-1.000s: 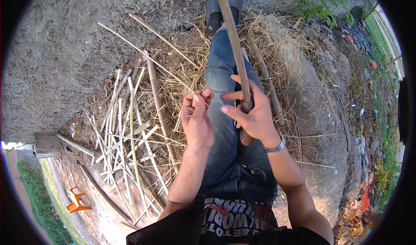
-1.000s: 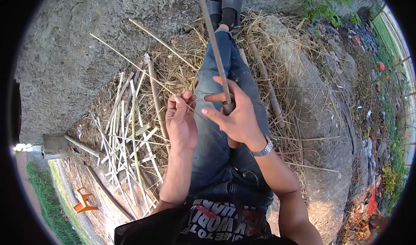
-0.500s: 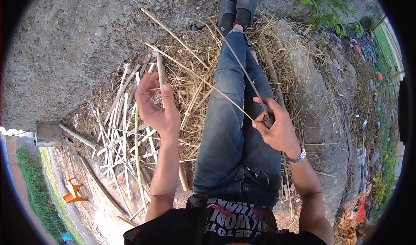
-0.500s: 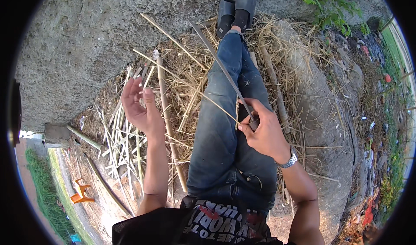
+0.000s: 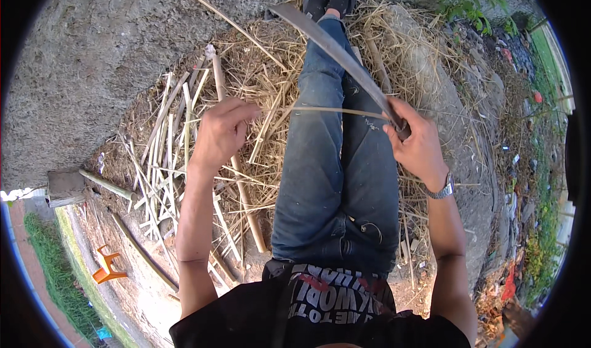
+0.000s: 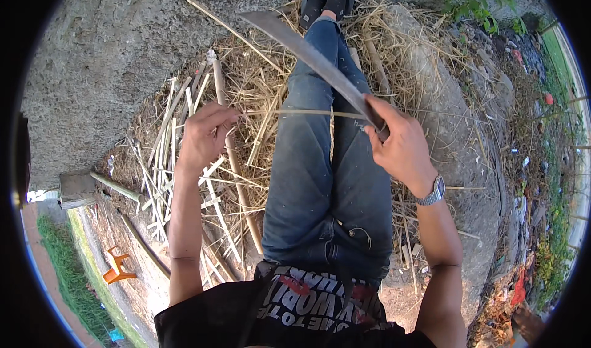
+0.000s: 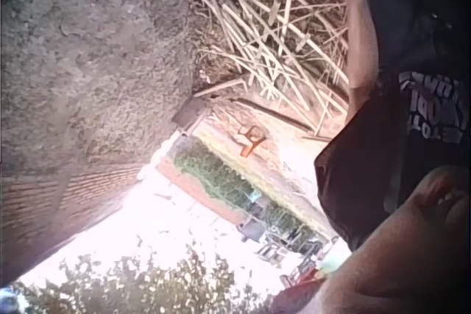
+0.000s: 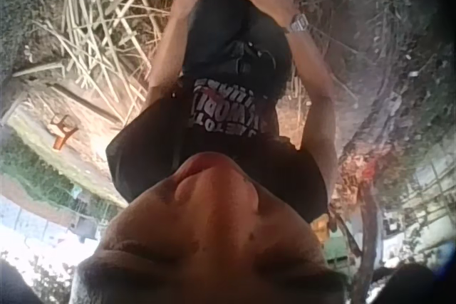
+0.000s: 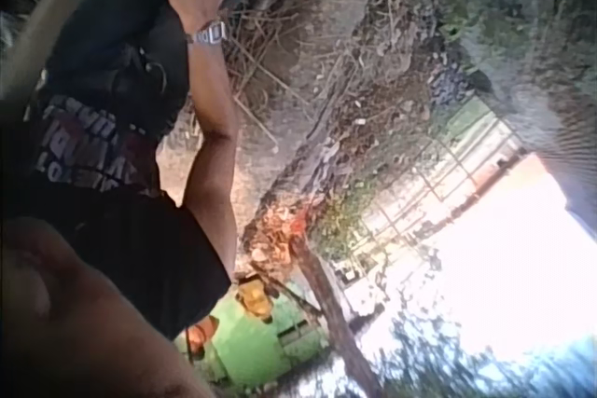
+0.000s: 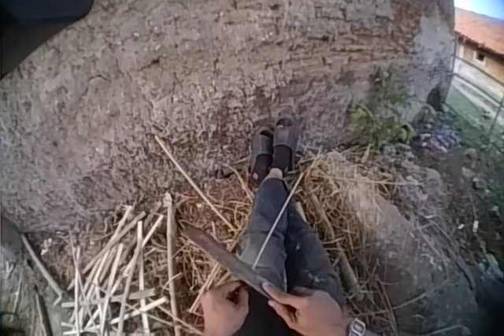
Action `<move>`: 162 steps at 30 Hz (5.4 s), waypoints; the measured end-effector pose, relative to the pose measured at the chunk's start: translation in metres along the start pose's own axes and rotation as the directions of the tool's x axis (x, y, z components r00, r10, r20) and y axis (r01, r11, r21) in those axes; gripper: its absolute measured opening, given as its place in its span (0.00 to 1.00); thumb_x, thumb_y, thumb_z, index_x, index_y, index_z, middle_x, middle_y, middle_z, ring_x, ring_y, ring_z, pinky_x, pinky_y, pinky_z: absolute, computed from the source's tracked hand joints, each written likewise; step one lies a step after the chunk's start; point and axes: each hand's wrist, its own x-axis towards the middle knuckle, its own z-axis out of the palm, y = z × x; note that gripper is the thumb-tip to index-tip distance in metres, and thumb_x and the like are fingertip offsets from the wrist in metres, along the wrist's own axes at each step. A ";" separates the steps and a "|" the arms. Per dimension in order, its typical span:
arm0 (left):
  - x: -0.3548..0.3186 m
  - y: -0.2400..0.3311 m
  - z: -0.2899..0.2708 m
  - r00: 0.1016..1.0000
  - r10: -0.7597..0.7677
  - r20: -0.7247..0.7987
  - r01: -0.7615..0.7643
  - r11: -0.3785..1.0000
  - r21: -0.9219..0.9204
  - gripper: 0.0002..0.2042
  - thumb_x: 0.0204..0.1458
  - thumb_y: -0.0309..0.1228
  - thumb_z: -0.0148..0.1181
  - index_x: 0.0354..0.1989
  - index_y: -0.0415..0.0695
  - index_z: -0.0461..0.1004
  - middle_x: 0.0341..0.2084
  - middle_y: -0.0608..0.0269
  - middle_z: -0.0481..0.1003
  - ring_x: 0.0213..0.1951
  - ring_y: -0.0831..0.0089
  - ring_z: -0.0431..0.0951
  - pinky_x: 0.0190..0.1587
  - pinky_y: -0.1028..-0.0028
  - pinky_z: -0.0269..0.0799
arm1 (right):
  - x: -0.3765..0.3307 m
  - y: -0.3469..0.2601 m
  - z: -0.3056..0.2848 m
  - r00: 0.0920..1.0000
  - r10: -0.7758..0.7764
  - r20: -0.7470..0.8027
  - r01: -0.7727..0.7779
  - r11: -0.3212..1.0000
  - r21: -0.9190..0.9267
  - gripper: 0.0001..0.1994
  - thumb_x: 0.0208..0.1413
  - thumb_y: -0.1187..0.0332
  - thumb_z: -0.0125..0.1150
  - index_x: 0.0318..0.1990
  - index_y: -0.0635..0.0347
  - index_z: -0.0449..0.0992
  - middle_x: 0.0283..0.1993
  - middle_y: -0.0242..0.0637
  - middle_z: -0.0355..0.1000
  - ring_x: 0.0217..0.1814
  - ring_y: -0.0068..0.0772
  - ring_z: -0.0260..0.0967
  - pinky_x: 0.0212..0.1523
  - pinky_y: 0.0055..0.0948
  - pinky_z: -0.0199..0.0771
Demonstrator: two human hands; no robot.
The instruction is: The person whittles a thin bamboo strip using a machete, repeatedly drawing the blade along the length of the strip while holding it by hand.
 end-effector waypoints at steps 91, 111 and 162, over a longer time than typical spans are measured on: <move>-0.114 0.042 0.107 0.484 -0.573 0.661 0.553 -0.385 -0.739 0.08 0.66 0.27 0.59 0.46 0.35 0.81 0.28 0.64 0.78 0.15 0.88 0.56 0.16 0.83 0.47 | 0.060 0.090 0.061 0.981 0.011 0.192 0.018 0.988 -0.150 0.20 0.71 0.54 0.57 0.69 0.31 0.75 0.22 0.43 0.74 0.23 0.47 0.72 0.30 0.44 0.71; -0.133 0.037 0.110 0.476 -0.632 0.612 0.584 -0.293 -0.757 0.08 0.64 0.27 0.64 0.47 0.36 0.83 0.28 0.64 0.79 0.15 0.88 0.59 0.17 0.84 0.48 | 0.056 0.068 0.077 0.923 -0.158 0.351 0.230 0.957 -0.176 0.22 0.71 0.51 0.56 0.71 0.24 0.71 0.27 0.38 0.71 0.28 0.44 0.72 0.31 0.42 0.72; -0.150 0.045 0.096 0.489 -0.622 0.612 0.609 -0.259 -0.750 0.08 0.65 0.25 0.61 0.46 0.34 0.82 0.28 0.60 0.80 0.15 0.86 0.61 0.17 0.82 0.51 | 0.073 0.114 0.054 0.980 0.200 0.009 -0.197 0.971 -0.137 0.21 0.71 0.55 0.59 0.69 0.36 0.75 0.25 0.47 0.73 0.20 0.43 0.68 0.30 0.39 0.71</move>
